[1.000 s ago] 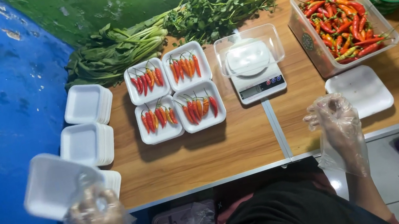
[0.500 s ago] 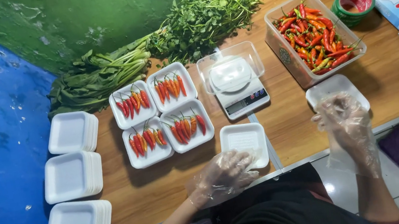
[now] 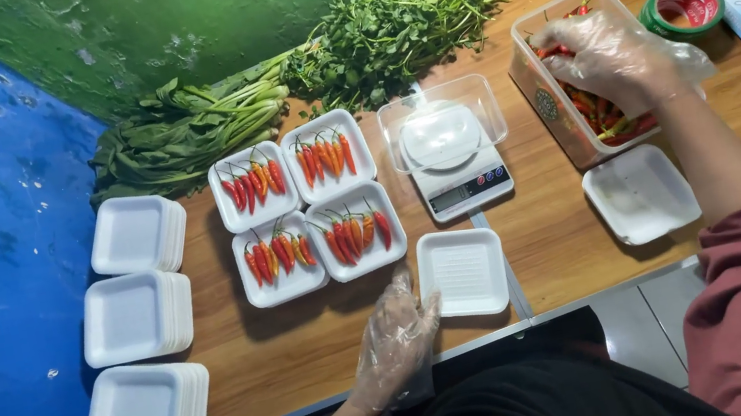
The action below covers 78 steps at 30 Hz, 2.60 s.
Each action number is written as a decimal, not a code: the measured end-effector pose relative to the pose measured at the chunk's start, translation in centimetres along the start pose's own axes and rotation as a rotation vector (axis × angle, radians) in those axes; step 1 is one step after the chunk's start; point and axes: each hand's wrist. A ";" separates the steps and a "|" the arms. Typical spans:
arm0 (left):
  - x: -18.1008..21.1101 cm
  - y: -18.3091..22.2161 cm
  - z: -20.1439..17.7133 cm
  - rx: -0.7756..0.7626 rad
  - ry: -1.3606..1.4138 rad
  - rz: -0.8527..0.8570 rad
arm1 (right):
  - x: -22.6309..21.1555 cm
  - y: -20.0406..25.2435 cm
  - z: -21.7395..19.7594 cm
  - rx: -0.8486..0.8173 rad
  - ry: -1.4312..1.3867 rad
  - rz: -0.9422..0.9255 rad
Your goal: Sorting, weighing, and packaging red chili peppers into small plastic trays
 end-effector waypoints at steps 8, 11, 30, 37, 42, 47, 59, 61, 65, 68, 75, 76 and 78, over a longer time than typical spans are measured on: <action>6.1 -0.3 -3.1 -0.251 0.374 -0.225 | 2.7 -2.7 2.7 0.098 -0.218 -0.089; 4.8 -0.9 -1.8 -0.316 0.608 -0.022 | 7.8 -5.7 4.6 0.376 -0.272 -0.416; -0.1 -4.8 1.8 -0.430 0.690 -0.061 | 3.7 -6.6 5.2 -0.069 -0.083 -0.102; -1.2 -4.9 1.9 -0.450 0.714 -0.044 | 4.3 -5.0 1.9 -0.078 -0.257 0.127; -1.2 -4.9 2.1 -0.425 0.854 -0.036 | 8.3 -5.0 0.7 0.062 -0.480 0.110; -1.7 -5.2 2.5 -0.419 0.886 -0.002 | 10.9 -4.0 0.7 0.211 -0.452 0.135; -1.5 -5.0 2.4 -0.394 0.956 0.138 | -1.7 -3.3 3.8 -0.154 -0.698 -0.292; -1.5 -5.0 2.4 -0.410 0.934 0.103 | -3.9 -4.4 5.3 -0.156 -0.357 -0.315; -1.4 -5.0 2.2 -0.406 0.871 0.112 | 0.2 -13.4 18.1 0.033 0.075 -0.684; 1.6 -4.6 2.9 -0.353 0.475 -0.252 | -2.7 -12.3 16.0 0.002 0.018 -0.633; -1.0 -4.5 2.6 -0.280 0.646 -0.061 | -2.5 -7.5 9.3 -0.098 -0.121 -0.467; -0.8 -4.8 3.1 -0.306 0.587 -0.082 | -2.6 -6.6 8.5 -0.119 -0.156 -0.421; -0.5 -4.9 3.6 -0.335 0.528 -0.105 | -2.3 -4.2 7.5 -0.144 -0.192 -0.373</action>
Point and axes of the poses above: each hand's wrist, its own y-axis away from the middle knuckle, its own z-axis out of the palm, x = y × z, and after that the axes turned 10 degrees about y, right-handed
